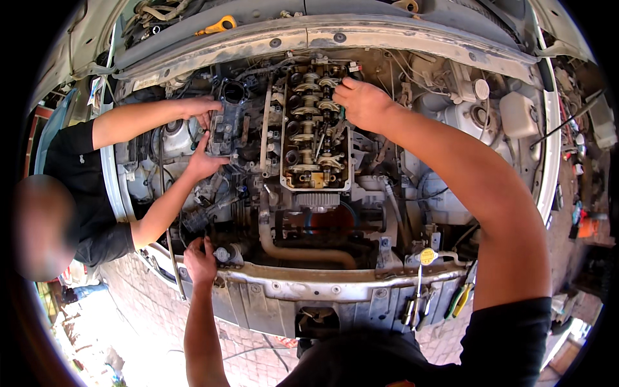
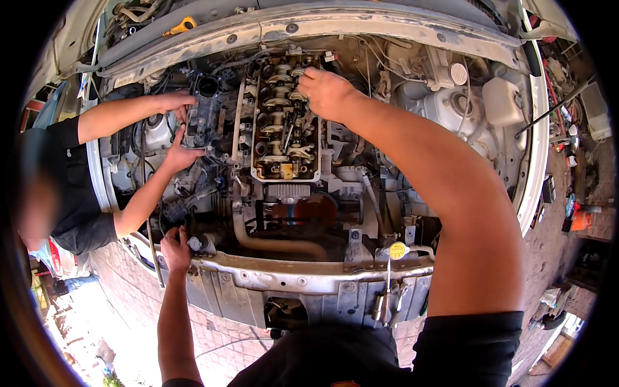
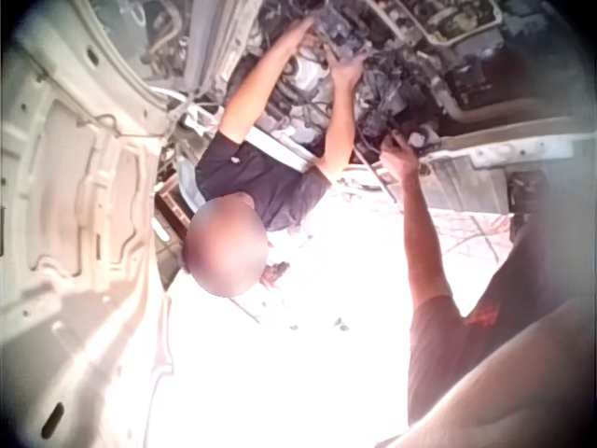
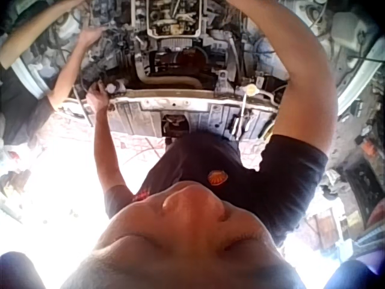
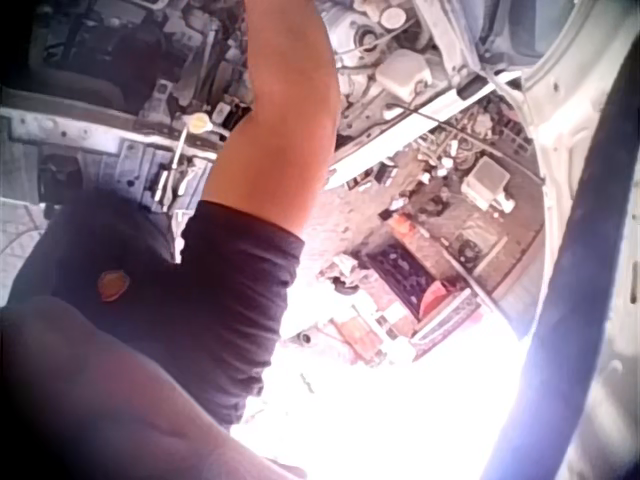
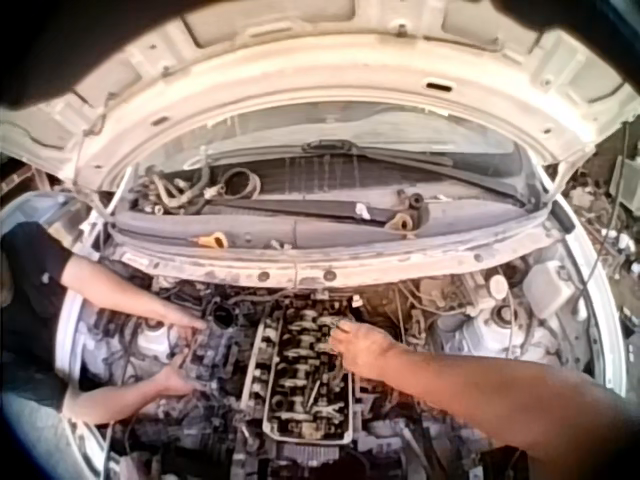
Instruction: The person works on a car engine with the hood open, using a screwdriver and pliers to manipulate components within the engine bay. Another person assists by holding parts steady. The recorder uses tools to adjust and remove parts from the engine.
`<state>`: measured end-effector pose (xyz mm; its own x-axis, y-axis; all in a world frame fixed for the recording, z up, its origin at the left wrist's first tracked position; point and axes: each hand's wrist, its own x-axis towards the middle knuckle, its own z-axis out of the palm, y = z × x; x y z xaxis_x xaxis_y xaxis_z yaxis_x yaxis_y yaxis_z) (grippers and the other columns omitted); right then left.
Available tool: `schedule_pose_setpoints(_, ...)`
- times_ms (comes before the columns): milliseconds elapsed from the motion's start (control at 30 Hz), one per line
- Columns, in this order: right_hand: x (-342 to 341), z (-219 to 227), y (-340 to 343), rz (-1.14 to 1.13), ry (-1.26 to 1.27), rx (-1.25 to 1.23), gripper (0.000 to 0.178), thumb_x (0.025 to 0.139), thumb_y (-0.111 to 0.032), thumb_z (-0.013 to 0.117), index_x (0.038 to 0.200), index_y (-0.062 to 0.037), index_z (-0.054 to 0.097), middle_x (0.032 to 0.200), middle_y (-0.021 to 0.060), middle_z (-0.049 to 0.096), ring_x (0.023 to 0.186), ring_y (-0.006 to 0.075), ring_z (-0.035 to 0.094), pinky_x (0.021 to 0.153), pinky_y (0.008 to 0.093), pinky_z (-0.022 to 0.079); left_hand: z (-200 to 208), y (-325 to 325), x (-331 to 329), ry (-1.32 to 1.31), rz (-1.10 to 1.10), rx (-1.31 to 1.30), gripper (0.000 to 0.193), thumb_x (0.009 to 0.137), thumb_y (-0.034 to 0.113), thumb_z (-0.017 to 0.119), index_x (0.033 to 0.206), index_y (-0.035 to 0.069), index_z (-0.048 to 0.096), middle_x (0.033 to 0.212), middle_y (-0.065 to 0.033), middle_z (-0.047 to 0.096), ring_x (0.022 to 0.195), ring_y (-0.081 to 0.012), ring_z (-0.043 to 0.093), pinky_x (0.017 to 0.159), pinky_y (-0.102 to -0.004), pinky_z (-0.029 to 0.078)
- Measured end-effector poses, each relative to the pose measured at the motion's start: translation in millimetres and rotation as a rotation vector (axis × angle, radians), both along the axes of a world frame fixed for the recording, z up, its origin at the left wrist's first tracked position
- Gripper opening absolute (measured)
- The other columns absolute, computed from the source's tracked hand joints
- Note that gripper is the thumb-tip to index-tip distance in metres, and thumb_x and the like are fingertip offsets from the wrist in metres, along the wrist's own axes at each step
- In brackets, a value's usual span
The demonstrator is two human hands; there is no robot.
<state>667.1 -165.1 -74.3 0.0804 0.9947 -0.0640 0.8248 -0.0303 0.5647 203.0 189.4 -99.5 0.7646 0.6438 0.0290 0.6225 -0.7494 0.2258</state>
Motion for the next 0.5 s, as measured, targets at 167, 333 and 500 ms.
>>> schedule_pose_setpoints(167, -51, 27, -36, -0.543, 0.365, -0.052, 0.017, 0.092, -0.021, 0.076, 0.102, -0.0105, 0.084, 0.121, 0.0081, 0.072, 0.117, 0.031, 0.066, 0.102, 0.0436, 0.053, -6, 2, -9, -0.059, 0.027, -0.041, 0.036, 0.107, 0.027, 0.063, 0.092, -0.004, 0.072, 0.092, -0.0285, 0.071, 0.086, -0.052, 0.067, 0.076, -0.0574, 0.052)
schedule_pose_setpoints(333, -189, 78, -140, -0.817, 1.083, 0.378, 0.038, 0.103, -0.04, 0.069, 0.103, -0.0026, 0.071, 0.109, 0.0197, 0.068, 0.106, 0.043, 0.068, 0.09, 0.0516, 0.055, -14, 10, -10, -0.132, -0.003, -0.075, 0.043, 0.107, 0.033, 0.063, 0.103, -0.008, 0.076, 0.097, -0.0313, 0.074, 0.091, -0.0507, 0.071, 0.081, -0.054, 0.054)
schedule_pose_setpoints(500, -374, 101, -162, -0.696, 1.712, 0.754, 0.019, 0.107, -0.015, 0.059, 0.119, -0.0019, 0.064, 0.113, 0.0193, 0.059, 0.106, 0.0386, 0.065, 0.094, 0.0438, 0.051, -8, 30, -23, -0.395, 0.035, -0.116, 0.036, 0.106, 0.026, 0.065, 0.1, -0.008, 0.073, 0.094, -0.0268, 0.075, 0.088, -0.0497, 0.07, 0.083, -0.0528, 0.054)
